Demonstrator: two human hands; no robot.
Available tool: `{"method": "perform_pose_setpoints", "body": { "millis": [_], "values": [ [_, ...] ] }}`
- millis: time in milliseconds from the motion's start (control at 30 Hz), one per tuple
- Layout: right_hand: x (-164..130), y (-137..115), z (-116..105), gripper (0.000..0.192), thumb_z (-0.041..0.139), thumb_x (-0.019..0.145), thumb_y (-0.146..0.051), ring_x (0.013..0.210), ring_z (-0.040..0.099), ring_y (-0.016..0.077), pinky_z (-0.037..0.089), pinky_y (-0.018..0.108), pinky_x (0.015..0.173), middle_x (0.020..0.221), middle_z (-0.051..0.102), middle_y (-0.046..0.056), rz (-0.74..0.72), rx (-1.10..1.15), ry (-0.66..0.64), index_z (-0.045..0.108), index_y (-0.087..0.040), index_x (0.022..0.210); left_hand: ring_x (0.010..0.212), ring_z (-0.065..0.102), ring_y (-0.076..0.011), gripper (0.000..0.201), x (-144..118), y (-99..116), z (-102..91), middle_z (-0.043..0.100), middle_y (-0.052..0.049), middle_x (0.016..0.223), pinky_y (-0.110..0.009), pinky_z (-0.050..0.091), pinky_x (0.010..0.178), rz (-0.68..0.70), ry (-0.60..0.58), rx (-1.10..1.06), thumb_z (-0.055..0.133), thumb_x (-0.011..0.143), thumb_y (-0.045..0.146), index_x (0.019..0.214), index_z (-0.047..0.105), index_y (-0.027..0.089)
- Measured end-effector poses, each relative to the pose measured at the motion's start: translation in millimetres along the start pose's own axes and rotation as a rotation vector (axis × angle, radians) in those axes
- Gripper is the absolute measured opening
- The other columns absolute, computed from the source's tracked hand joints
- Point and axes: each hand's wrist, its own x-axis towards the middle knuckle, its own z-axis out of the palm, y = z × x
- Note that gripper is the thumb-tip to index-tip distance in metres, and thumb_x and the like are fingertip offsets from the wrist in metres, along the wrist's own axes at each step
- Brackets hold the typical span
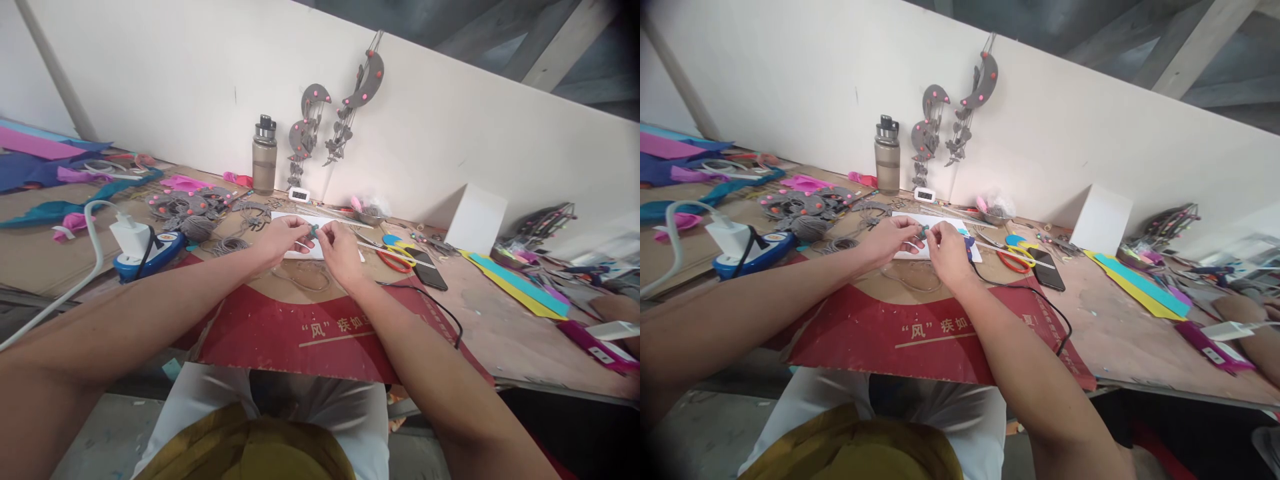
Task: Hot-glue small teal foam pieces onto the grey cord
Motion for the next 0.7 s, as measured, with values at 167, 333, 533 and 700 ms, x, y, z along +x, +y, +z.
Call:
{"method": "perform_pose_setpoints", "body": {
  "millis": [167, 333, 533, 700],
  "values": [
    [-1, 2, 2, 0.009, 0.052, 0.082, -0.027, 0.062, 0.046, 0.0122, 0.035, 0.026, 0.064, 0.066, 0.051, -0.003, 0.044, 0.054, -0.059, 0.052, -0.019, 0.084, 0.054, 0.061, -0.0113, 0.016, 6, 1, -6.4, 0.059, -0.002, 0.063, -0.023, 0.048, 0.050, 0.012, 0.057, -0.006, 0.068, 0.073, 0.020, 0.070, 0.054, 0.013],
    [2, 2, -1, 0.011, 0.053, 0.079, -0.027, 0.061, 0.048, 0.0117, 0.036, 0.025, 0.062, 0.066, 0.055, -0.003, 0.157, 0.107, -0.103, 0.057, -0.018, 0.084, 0.052, 0.060, -0.0104, 0.015, 19, 3, -22.8, 0.060, -0.001, 0.063, -0.022, 0.046, 0.049, 0.031, 0.205, -0.016, 0.068, 0.073, 0.017, 0.070, 0.054, 0.013],
    [8, 5, -8, 0.014, 0.054, 0.077, -0.029, 0.062, 0.049, 0.0107, 0.036, 0.024, 0.060, 0.067, 0.059, -0.002, 0.203, 0.129, -0.221, 0.062, -0.017, 0.076, 0.053, 0.062, -0.0116, 0.015, 32, 0, -44.3, 0.058, 0.000, 0.061, -0.022, 0.048, 0.050, 0.051, 0.345, -0.004, 0.066, 0.073, 0.018, 0.069, 0.053, 0.013],
    [16, 5, -21, 0.020, 0.058, 0.075, -0.037, 0.050, 0.037, 0.0075, 0.031, 0.022, 0.049, 0.054, 0.043, -0.007, 0.354, 0.373, -0.303, 0.060, -0.018, 0.073, 0.050, 0.060, -0.0109, 0.011, 42, -4, -58.6, 0.058, 0.000, 0.060, -0.022, 0.048, 0.049, 0.047, 0.403, -0.018, 0.063, 0.074, 0.016, 0.071, 0.053, 0.013]
  ]
}}
